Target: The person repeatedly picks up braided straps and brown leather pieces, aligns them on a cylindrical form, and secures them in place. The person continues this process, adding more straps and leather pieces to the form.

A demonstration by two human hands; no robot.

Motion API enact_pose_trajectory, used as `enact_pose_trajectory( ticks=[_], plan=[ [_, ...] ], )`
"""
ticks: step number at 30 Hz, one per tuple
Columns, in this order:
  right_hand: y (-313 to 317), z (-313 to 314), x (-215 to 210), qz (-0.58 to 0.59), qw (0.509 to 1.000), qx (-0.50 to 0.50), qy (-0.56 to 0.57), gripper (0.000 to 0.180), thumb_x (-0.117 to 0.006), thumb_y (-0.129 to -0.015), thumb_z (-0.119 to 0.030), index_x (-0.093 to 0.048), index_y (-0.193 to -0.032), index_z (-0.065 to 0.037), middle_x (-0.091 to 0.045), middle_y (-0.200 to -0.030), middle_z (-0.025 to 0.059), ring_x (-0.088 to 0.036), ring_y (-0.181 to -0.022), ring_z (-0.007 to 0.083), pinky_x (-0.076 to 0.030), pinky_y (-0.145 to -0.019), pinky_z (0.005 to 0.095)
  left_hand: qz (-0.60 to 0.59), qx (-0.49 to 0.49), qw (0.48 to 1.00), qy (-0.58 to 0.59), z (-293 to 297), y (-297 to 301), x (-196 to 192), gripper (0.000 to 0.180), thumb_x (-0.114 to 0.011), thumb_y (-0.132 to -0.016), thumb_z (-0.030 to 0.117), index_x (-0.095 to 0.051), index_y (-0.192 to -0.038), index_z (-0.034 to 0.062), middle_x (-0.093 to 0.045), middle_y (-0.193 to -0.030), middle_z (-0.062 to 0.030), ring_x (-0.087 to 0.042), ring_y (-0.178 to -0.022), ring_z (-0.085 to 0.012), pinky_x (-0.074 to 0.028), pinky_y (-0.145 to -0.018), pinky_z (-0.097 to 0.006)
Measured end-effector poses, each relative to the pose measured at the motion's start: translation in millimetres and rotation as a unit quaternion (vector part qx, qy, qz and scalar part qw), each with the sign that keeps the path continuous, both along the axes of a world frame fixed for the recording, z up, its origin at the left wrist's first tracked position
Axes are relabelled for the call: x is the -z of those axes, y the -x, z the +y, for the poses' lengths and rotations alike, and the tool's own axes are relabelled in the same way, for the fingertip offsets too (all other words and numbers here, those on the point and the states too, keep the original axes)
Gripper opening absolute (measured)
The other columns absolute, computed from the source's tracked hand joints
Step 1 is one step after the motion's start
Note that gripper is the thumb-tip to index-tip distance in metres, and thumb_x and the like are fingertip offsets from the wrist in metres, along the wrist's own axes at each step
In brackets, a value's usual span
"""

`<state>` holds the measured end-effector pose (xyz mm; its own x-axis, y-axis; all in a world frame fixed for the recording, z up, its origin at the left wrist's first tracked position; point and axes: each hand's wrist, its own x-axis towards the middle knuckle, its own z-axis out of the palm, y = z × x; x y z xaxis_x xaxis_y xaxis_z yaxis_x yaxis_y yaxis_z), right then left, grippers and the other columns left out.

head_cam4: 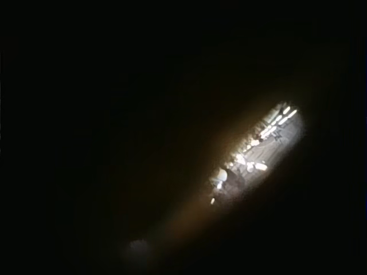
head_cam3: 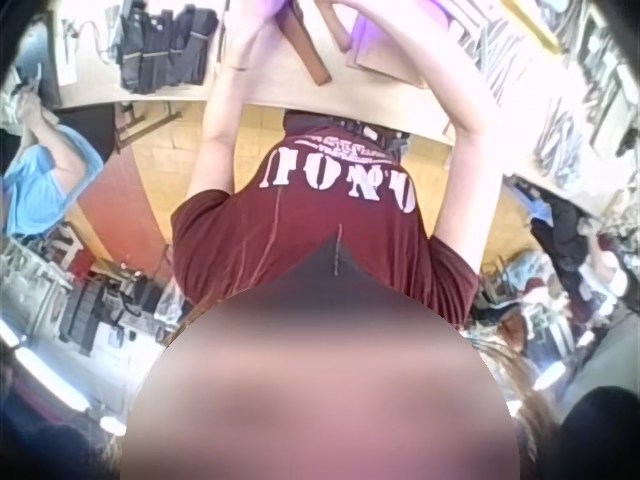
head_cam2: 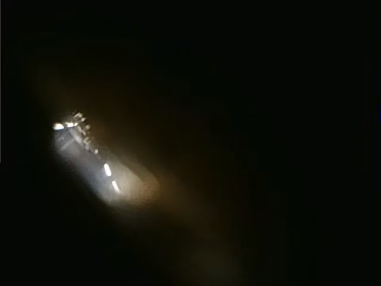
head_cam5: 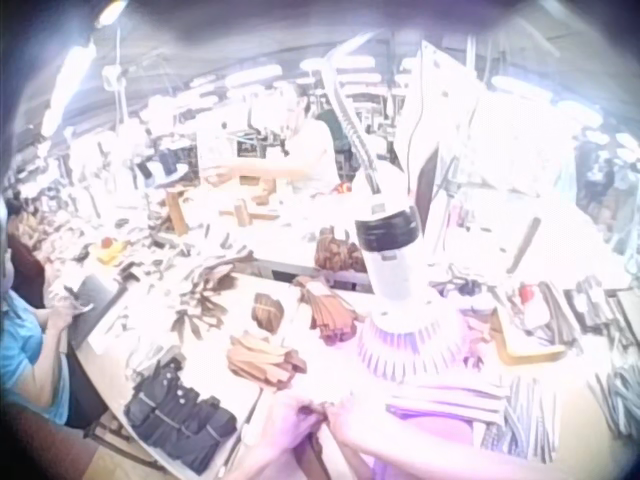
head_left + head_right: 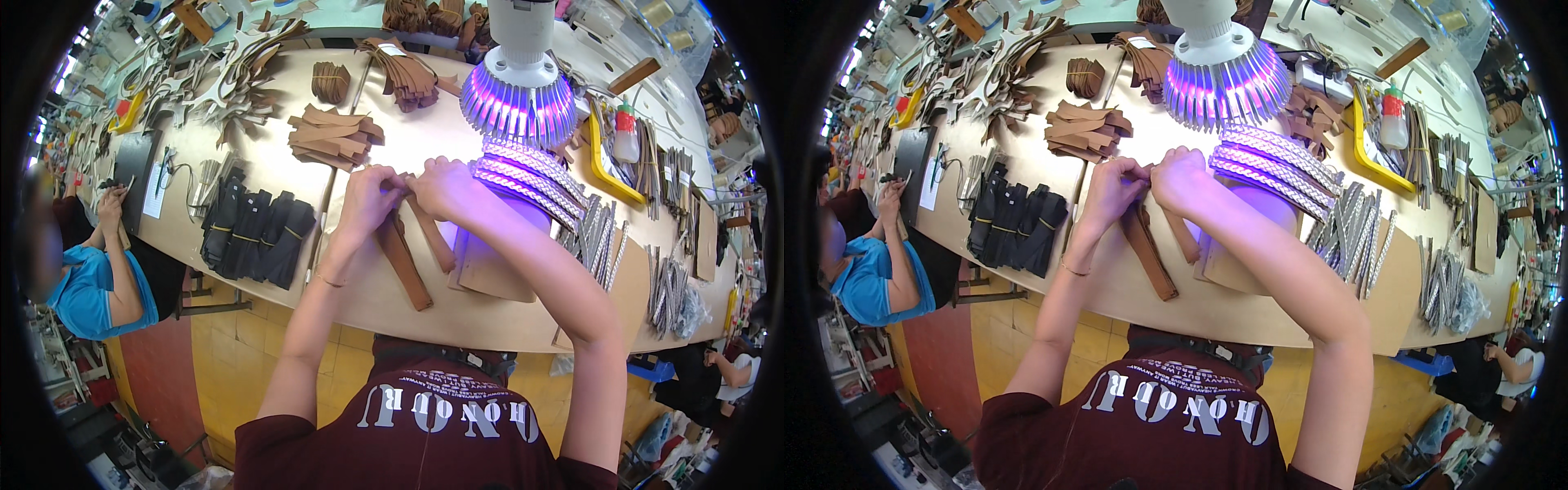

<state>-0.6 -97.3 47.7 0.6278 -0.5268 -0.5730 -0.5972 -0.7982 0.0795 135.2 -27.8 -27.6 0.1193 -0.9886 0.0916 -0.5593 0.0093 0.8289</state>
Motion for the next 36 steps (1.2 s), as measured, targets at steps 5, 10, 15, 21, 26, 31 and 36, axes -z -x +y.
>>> enact_pose_trajectory(
  ticks=[5, 10, 15, 21, 26, 31, 36],
  plan=[
    [1.0, 1.0, -1.4, -0.007, 1.000, 0.006, 0.006, 0.037, -0.055, -0.093, -0.025, -0.059, -0.130, -0.019, -0.058, -0.117, 0.0133, -0.055, -0.115, 0.0270, -0.047, -0.091, 0.0403, -0.010, 0.082, 0.995, 0.050, 25.0, -0.5, -67.1, 0.011, -0.075, -0.076, -0.001, -0.069, -0.085, -0.0013, -0.072, -0.085, -0.0107, -0.069, -0.076, -0.0168, -0.053, -0.070, -0.028],
    [2.7, 10.1, -1.0, -0.093, 0.995, 0.012, 0.039, 0.030, -0.058, -0.086, -0.021, -0.068, -0.113, -0.013, -0.058, -0.116, 0.0105, -0.052, -0.115, 0.0262, -0.043, -0.092, 0.0401, -0.034, 0.069, 0.994, 0.078, 103.7, -11.4, -175.6, 0.011, -0.078, -0.067, 0.001, -0.070, -0.075, 0.0031, -0.069, -0.071, -0.0081, -0.058, -0.055, -0.0121, -0.039, -0.053, -0.026],
    [3.3, 38.8, -8.4, -0.121, 0.984, -0.021, 0.127, 0.025, -0.060, -0.081, -0.019, -0.072, -0.101, -0.010, -0.059, -0.105, 0.0066, -0.050, -0.108, 0.0244, -0.039, -0.087, 0.0355, 0.150, 0.540, 0.801, 0.210, 84.6, 0.1, -214.6, 0.018, -0.079, -0.072, 0.014, -0.067, -0.082, 0.0052, -0.065, -0.071, 0.0000, -0.060, -0.060, -0.0113, -0.045, -0.059, -0.025],
    [53.8, 67.7, -56.3, -0.460, 0.737, 0.194, -0.456, 0.046, -0.048, -0.099, -0.041, -0.064, -0.109, 0.001, -0.064, -0.090, 0.0143, -0.062, -0.084, 0.0253, -0.050, -0.074, 0.0400, -0.045, 0.306, 0.944, 0.115, 90.4, 21.3, -215.8, 0.022, -0.076, -0.070, -0.009, -0.065, -0.087, 0.0006, -0.069, -0.082, -0.0041, -0.062, -0.068, -0.0095, -0.047, -0.065, -0.024],
    [93.2, 110.8, -71.2, -0.588, 0.519, 0.183, -0.593, 0.057, -0.053, -0.098, -0.045, -0.045, -0.134, -0.001, -0.063, -0.082, 0.0095, -0.063, -0.071, 0.0181, -0.048, -0.065, 0.0342, 0.045, 0.054, 0.996, 0.062, 83.1, -0.7, -199.9, 0.018, -0.065, -0.086, -0.007, -0.059, -0.102, -0.0017, -0.066, -0.098, -0.0097, -0.063, -0.088, -0.0115, -0.048, -0.080, -0.024],
    [93.4, 117.5, -55.9, -0.559, 0.681, 0.215, -0.421, 0.054, -0.067, -0.092, -0.025, -0.044, -0.136, -0.004, -0.062, -0.080, 0.0073, -0.062, -0.075, 0.0168, -0.048, -0.066, 0.0359, 0.131, 0.057, 0.968, 0.207, 90.8, -24.2, -206.1, 0.022, -0.058, -0.089, -0.008, -0.056, -0.109, -0.0003, -0.065, -0.091, -0.0097, -0.063, -0.087, -0.0141, -0.048, -0.081, -0.026],
    [126.1, 128.7, -57.2, -0.643, 0.563, 0.254, -0.453, 0.032, -0.064, -0.094, -0.025, -0.059, -0.117, -0.002, -0.064, -0.074, 0.0093, -0.063, -0.070, 0.0157, -0.048, -0.065, 0.0332, 0.231, 0.068, 0.966, 0.094, 102.5, 16.9, -184.5, 0.018, -0.060, -0.085, -0.009, -0.048, -0.094, 0.0017, -0.065, -0.082, -0.0183, -0.065, -0.073, -0.0199, -0.056, -0.069, -0.030]
  ],
)
